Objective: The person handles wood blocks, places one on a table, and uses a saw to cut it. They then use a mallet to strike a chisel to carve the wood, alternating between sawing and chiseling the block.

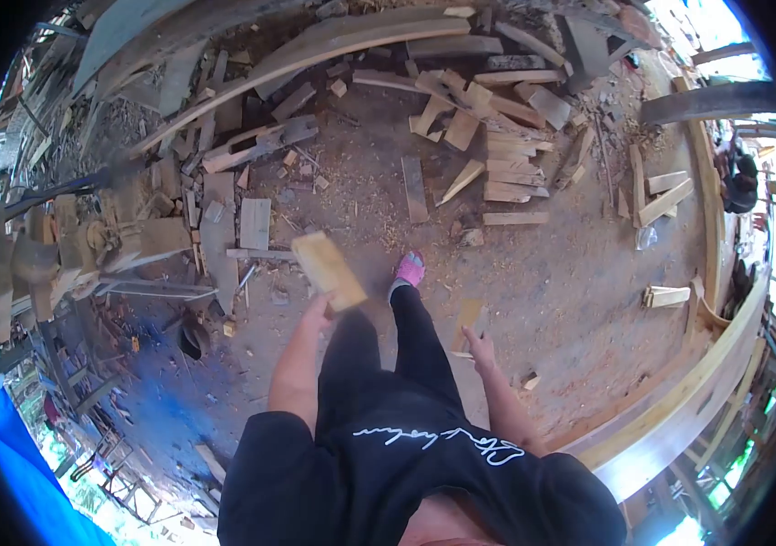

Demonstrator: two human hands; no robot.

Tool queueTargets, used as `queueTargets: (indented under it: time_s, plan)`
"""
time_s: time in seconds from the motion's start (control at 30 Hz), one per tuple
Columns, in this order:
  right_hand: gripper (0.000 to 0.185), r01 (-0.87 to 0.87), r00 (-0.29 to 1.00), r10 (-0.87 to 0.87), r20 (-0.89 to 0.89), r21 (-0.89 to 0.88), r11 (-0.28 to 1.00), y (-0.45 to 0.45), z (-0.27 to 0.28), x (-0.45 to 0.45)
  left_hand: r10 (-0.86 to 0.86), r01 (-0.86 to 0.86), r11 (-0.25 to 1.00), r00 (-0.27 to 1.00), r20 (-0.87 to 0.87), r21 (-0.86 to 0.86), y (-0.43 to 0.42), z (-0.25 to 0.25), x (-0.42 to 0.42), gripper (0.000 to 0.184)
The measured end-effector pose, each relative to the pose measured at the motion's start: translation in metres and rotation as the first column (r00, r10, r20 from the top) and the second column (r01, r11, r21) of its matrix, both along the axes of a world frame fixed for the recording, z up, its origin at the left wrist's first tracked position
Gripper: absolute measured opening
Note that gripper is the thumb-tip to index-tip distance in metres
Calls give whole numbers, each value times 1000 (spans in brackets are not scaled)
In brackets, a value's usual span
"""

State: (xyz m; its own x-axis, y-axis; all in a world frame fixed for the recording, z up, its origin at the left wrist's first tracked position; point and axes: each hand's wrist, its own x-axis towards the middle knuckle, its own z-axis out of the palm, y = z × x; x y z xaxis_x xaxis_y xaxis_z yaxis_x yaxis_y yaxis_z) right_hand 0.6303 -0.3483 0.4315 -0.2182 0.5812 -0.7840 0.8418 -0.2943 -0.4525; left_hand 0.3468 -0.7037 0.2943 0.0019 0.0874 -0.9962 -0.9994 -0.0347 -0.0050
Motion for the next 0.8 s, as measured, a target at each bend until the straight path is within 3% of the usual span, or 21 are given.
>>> queueTargets:
  time_s: [0.07, 0.1, 0.17, 0.3, 0.33, 0.4, 0.43, 0.5, 0.53, 0.6, 0.63, 0.7, 0.8]
  plan:
    - [62, 60, 998, -60, -24, -6, 998, 1, -5, -32, -46, 40, 998, 990, -132, -44, 56, 25, -30, 59]
    - [56, 127, 990, -126, -68, 4, 992, 0, -3, -53, -58, 52, 997, 991, -118, -50, 76, 30, -46, 59]
    - [51, 149, 989, -149, 6, -49, 988, 2, -9, -89, -168, 177, 984, 971, -172, 36, 115, 21, -78, 68]
    - [41, 238, 971, -234, 50, -103, 966, -22, -88, -125, -341, 343, 939, 921, -190, -20, 159, -82, -126, 77]
    - [41, 254, 967, -249, 62, -104, 962, -28, -104, -138, -357, 359, 933, 910, -212, -28, 180, -83, -137, 77]
    - [38, 439, 885, -460, -69, -203, 875, -41, -118, -167, -390, 390, 920, 896, -212, -39, 201, -130, -151, 77]
    - [38, 455, 880, -473, -47, -205, 866, -51, -135, -175, -394, 405, 914, 886, -244, -6, 204, -168, -155, 78]
    - [34, 520, 812, -563, -154, -249, 817, -71, -169, -187, -439, 459, 888, 859, -263, 17, 220, -203, -165, 80]
    - [34, 531, 811, -572, -126, -254, 809, -77, -178, -196, -480, 498, 867, 841, -252, 9, 237, -204, -171, 81]
    - [33, 556, 776, -609, -164, -277, 784, -84, -190, -215, -408, 462, 879, 856, -317, 118, 244, -253, -170, 84]
    - [32, 559, 789, -609, -87, -311, 769, -90, -201, -216, -417, 464, 879, 860, -293, 111, 250, -272, -169, 84]
    - [33, 568, 787, -614, -55, -324, 757, -94, -211, -224, -656, 643, 751, 699, -286, -150, 263, -300, -167, 82]
    - [36, 580, 788, -616, -1, -339, 741, -100, -222, -228, -623, 609, 778, 714, -319, -155, 271, -327, -162, 88]
